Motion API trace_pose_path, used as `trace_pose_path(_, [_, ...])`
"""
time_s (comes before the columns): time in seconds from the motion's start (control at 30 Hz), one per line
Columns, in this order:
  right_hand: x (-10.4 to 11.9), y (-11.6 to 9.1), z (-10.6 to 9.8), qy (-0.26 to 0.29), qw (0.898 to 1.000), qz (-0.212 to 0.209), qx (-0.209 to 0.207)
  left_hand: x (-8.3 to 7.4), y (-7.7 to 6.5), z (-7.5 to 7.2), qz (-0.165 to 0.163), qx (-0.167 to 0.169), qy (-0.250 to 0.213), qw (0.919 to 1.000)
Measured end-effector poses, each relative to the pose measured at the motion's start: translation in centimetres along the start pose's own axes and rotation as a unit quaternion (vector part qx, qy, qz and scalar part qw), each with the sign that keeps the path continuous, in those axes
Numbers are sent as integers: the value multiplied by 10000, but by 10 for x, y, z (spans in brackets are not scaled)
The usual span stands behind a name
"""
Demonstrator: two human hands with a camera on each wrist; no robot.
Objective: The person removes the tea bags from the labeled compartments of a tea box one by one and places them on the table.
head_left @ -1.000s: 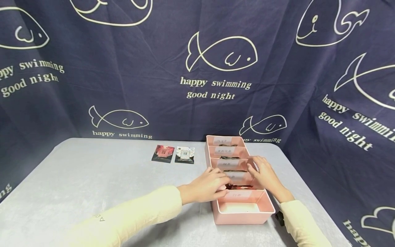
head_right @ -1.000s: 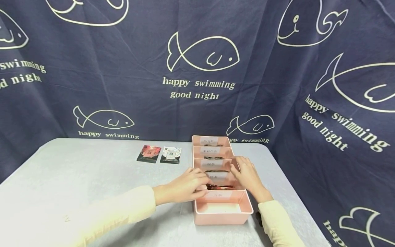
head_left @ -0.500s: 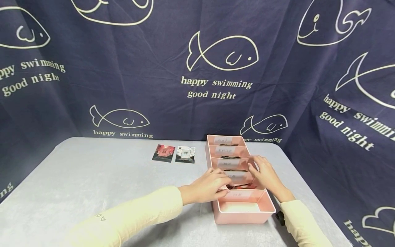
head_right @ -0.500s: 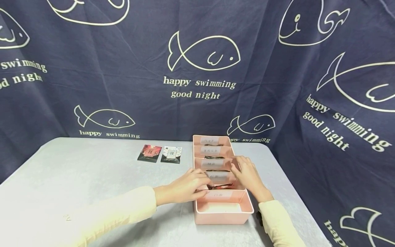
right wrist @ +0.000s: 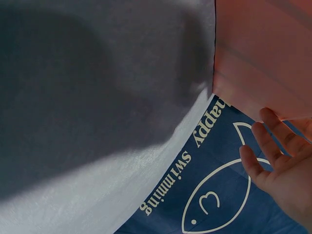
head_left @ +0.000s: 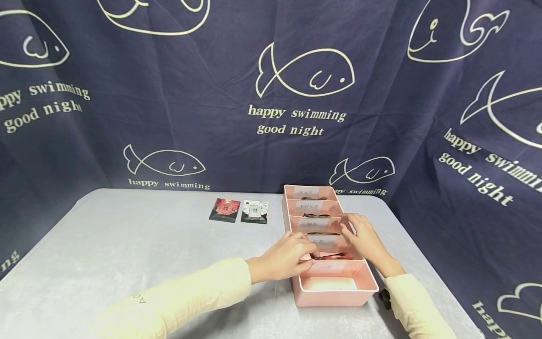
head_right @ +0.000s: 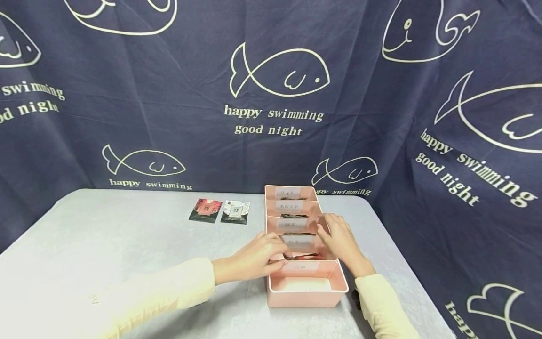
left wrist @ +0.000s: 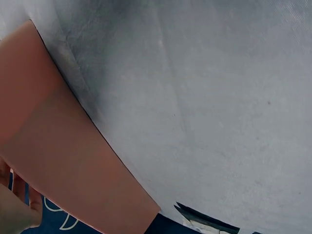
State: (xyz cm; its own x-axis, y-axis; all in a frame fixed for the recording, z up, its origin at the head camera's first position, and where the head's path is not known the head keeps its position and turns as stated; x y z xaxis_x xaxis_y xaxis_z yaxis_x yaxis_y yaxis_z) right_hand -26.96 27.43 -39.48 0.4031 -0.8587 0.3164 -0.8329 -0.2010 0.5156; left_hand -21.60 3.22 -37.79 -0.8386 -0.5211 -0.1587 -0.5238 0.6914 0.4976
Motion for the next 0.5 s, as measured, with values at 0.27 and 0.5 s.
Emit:
trace_pose_path(0.27, [0, 0, 0, 3, 10000, -41, -24, -1, 0, 0, -231, -176, -157, 9995])
trace_pose_path(0.5, [1, 0, 0, 22, 10000, -61, -39, 2, 0, -4, -203, -17, -266, 9994])
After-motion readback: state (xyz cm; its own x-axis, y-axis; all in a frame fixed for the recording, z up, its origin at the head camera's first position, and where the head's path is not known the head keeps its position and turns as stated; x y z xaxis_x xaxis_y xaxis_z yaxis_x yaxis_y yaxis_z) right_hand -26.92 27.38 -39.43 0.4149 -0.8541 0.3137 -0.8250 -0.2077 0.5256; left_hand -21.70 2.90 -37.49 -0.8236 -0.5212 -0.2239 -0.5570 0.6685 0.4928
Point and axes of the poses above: each hand's wrist, its own y-axis towards the middle knuckle, its own z-axis out of the palm, x = y × z, the point moved 1 cm from there along y, towards the middle knuckle, and after that the axes turned 6 degrees about -x, right-handed, at the moved point
